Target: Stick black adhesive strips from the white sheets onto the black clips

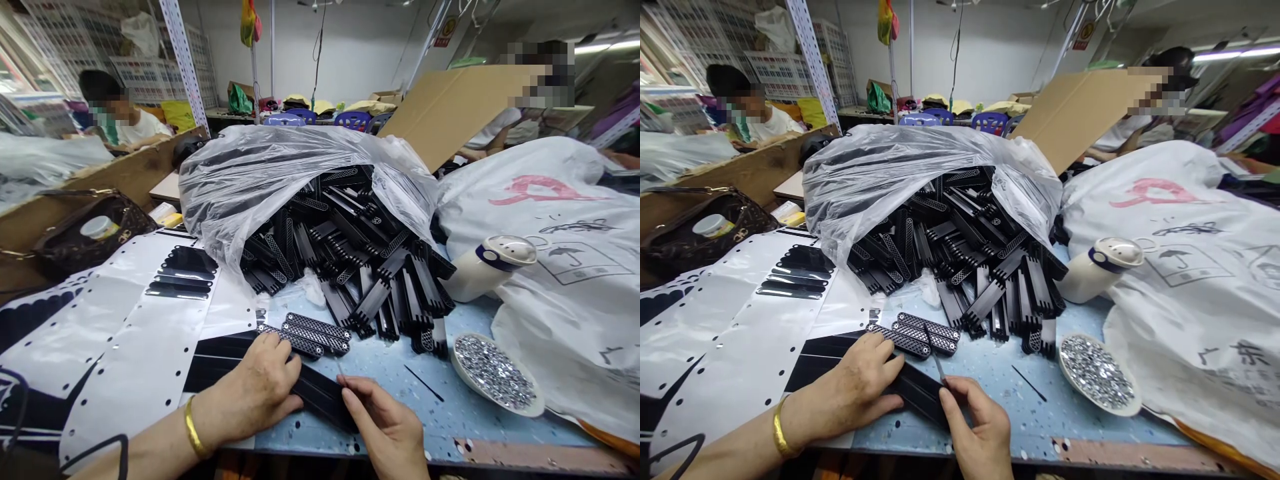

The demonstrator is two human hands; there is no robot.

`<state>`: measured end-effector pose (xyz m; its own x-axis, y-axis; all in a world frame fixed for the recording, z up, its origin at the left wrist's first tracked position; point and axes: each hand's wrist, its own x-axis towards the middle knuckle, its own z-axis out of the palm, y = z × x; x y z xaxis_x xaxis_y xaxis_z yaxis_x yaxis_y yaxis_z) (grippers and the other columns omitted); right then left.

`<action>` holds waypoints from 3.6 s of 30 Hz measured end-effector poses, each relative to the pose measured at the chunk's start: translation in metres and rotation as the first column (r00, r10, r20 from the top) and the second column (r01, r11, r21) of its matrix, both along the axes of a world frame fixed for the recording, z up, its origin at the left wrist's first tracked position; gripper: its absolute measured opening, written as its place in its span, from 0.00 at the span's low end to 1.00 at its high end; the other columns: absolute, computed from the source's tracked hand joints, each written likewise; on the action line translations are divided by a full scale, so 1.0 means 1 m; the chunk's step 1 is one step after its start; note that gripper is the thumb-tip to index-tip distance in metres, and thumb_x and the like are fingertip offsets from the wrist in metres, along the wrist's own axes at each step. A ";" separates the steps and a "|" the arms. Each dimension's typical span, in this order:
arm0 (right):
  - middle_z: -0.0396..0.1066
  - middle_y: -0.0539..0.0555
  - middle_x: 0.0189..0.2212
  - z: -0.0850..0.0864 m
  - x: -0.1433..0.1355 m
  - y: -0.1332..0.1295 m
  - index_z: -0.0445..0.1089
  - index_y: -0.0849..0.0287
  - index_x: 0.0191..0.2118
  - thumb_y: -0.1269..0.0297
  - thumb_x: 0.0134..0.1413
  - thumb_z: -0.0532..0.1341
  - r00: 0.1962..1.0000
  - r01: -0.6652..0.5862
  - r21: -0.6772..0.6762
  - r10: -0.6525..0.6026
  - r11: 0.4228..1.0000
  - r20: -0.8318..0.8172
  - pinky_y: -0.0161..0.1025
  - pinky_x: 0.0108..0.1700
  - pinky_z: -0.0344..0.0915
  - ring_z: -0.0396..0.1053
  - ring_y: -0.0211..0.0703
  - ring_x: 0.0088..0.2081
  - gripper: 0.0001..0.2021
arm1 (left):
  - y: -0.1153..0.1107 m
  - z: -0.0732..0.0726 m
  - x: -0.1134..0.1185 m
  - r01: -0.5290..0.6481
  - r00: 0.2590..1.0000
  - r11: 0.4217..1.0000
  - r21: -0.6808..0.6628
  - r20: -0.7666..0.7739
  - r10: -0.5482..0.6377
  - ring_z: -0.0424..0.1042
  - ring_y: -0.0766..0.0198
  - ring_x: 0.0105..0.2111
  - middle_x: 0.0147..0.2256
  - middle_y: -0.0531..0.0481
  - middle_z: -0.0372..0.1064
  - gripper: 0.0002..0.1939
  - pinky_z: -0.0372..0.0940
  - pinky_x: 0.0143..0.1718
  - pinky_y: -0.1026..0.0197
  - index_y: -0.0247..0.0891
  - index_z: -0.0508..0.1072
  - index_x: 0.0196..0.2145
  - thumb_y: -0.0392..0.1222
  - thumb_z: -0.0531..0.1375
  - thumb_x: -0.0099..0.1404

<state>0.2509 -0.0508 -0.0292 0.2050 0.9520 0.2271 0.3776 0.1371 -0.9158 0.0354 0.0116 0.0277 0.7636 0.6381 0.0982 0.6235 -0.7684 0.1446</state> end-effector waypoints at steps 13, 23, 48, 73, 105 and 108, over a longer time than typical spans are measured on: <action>0.78 0.53 0.22 0.012 0.010 0.047 0.78 0.59 0.27 0.56 0.48 0.65 0.987 -0.101 -0.058 0.108 0.993 0.120 0.31 0.24 0.70 0.74 0.42 0.21 0.11 | 0.037 -0.026 -0.039 -0.328 0.929 0.944 -0.030 0.169 0.329 0.72 0.54 0.34 0.33 0.46 0.71 0.08 0.67 0.35 0.55 0.36 0.70 0.38 0.35 0.64 0.60; 0.73 0.50 0.17 0.017 0.010 0.065 0.76 0.57 0.25 0.54 0.50 0.63 0.966 -0.104 -0.028 0.108 0.994 0.236 0.31 0.21 0.66 0.71 0.40 0.19 0.12 | 0.046 -0.042 -0.022 -0.294 0.924 0.929 -0.224 0.182 0.336 0.69 0.60 0.30 0.29 0.50 0.69 0.07 0.63 0.34 0.61 0.37 0.66 0.26 0.30 0.61 0.57; 0.80 0.50 0.30 0.047 0.030 0.043 0.76 0.55 0.37 0.60 0.61 0.61 0.806 -0.297 0.278 0.084 0.914 0.585 0.27 0.35 0.75 0.79 0.39 0.30 0.07 | 0.044 -0.018 -0.026 -0.065 0.907 0.803 -0.593 0.300 0.296 0.65 0.65 0.28 0.25 0.51 0.70 0.04 0.58 0.32 0.65 0.32 0.78 0.30 0.30 0.64 0.55; 0.80 0.53 0.33 0.042 0.033 0.040 0.76 0.56 0.41 0.65 0.59 0.63 0.762 -0.389 0.295 0.126 0.873 0.635 0.34 0.37 0.77 0.79 0.43 0.32 0.06 | 0.049 -0.019 -0.031 -0.045 0.837 0.699 -0.714 0.354 0.416 0.60 0.70 0.22 0.20 0.58 0.60 0.09 0.55 0.25 0.70 0.33 0.77 0.30 0.27 0.62 0.50; 0.79 0.53 0.29 0.031 0.010 0.061 0.77 0.55 0.35 0.64 0.59 0.62 0.751 -0.447 0.262 0.201 0.855 0.629 0.34 0.33 0.77 0.78 0.42 0.29 0.06 | 0.052 -0.020 -0.034 -0.020 0.844 0.724 -0.689 0.377 0.382 0.67 0.68 0.24 0.23 0.54 0.71 0.10 0.59 0.26 0.70 0.32 0.80 0.32 0.26 0.62 0.53; 0.79 0.53 0.28 0.031 0.009 0.062 0.77 0.54 0.34 0.64 0.59 0.61 0.750 -0.445 0.248 0.207 0.860 0.628 0.35 0.32 0.77 0.78 0.43 0.29 0.06 | 0.052 -0.022 -0.034 -0.030 0.842 0.719 -0.694 0.371 0.392 0.65 0.69 0.23 0.22 0.54 0.70 0.10 0.59 0.25 0.70 0.33 0.80 0.32 0.27 0.62 0.53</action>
<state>0.2599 0.0107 0.0018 -0.3813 0.7556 0.5326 0.6698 0.6229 -0.4041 0.0009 0.0632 0.0056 0.5711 0.8149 -0.0994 0.4696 -0.2249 0.8538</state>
